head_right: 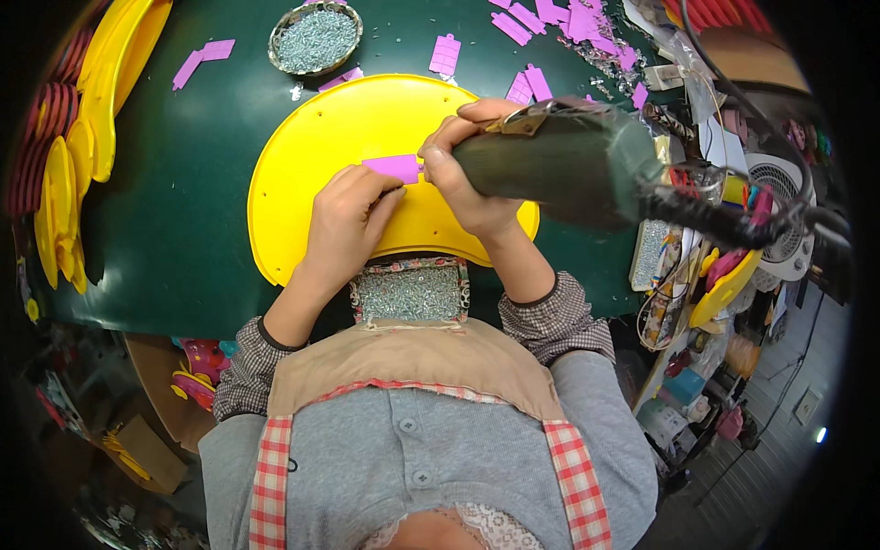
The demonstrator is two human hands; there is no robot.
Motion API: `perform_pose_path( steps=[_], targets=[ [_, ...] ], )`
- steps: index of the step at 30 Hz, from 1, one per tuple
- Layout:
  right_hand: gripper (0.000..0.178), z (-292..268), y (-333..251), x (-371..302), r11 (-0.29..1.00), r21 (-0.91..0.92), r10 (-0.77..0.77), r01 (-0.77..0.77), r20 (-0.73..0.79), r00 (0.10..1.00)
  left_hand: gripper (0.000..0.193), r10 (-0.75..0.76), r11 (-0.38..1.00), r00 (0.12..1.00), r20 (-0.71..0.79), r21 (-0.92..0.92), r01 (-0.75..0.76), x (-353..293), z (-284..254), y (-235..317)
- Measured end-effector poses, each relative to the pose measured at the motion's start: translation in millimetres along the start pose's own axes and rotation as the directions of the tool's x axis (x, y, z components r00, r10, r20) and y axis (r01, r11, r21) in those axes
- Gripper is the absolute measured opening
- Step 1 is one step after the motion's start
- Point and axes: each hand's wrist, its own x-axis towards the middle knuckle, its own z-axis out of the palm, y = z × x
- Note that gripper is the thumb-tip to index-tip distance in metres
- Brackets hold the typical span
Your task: The person assembles yellow and pink plastic toy parts on a green workbench. They use a power drill to fasten screws, insert small components, and place finished units into a cardboard box. The process is repeated for multiple toy units.
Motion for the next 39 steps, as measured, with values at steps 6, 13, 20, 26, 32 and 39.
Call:
perform_pose_path(
  steps=[6, 13, 20, 26, 32, 39],
  targets=[
    [0.059, 5.6, -58.8, 5.7, 0.981, 0.18, 0.077, -0.077, 0.011, 0.997, 0.015, 0.005, 0.992, 0.998, 0.061, -0.125, 0.002, -2.1, -1.3, 7.4],
    [0.056, 9.6, -81.3, -13.3, 0.988, 0.128, 0.082, -0.082, 0.009, 0.997, 0.017, 0.116, 0.987, 0.993, -0.026, -0.108, -0.119, -18.5, 6.3, 24.0],
    [0.053, 7.5, -94.4, -26.1, 0.983, 0.153, 0.103, -0.101, -0.001, 0.995, 0.021, 0.148, 0.987, 0.989, -0.022, -0.056, -0.149, -28.9, 6.9, 33.4],
    [0.049, -7.5, -55.4, -53.7, 0.999, -0.016, 0.048, -0.048, 0.036, 0.998, 0.023, 0.118, 0.991, 0.992, -0.038, -0.054, -0.12, -39.7, 4.6, 40.2],
    [0.048, -12.1, -38.4, -56.4, 0.995, 0.087, 0.044, -0.053, 0.095, 0.995, 0.024, 0.064, 0.992, 0.997, 0.037, -0.112, -0.06, -52.5, 5.3, 24.9],
    [0.054, 3.2, -85.9, -34.5, 0.954, 0.264, 0.118, -0.14, 0.097, 0.988, 0.032, 0.049, 0.972, 0.999, 0.022, -0.231, -0.043, -56.5, 1.8, 27.8]
  ],
)
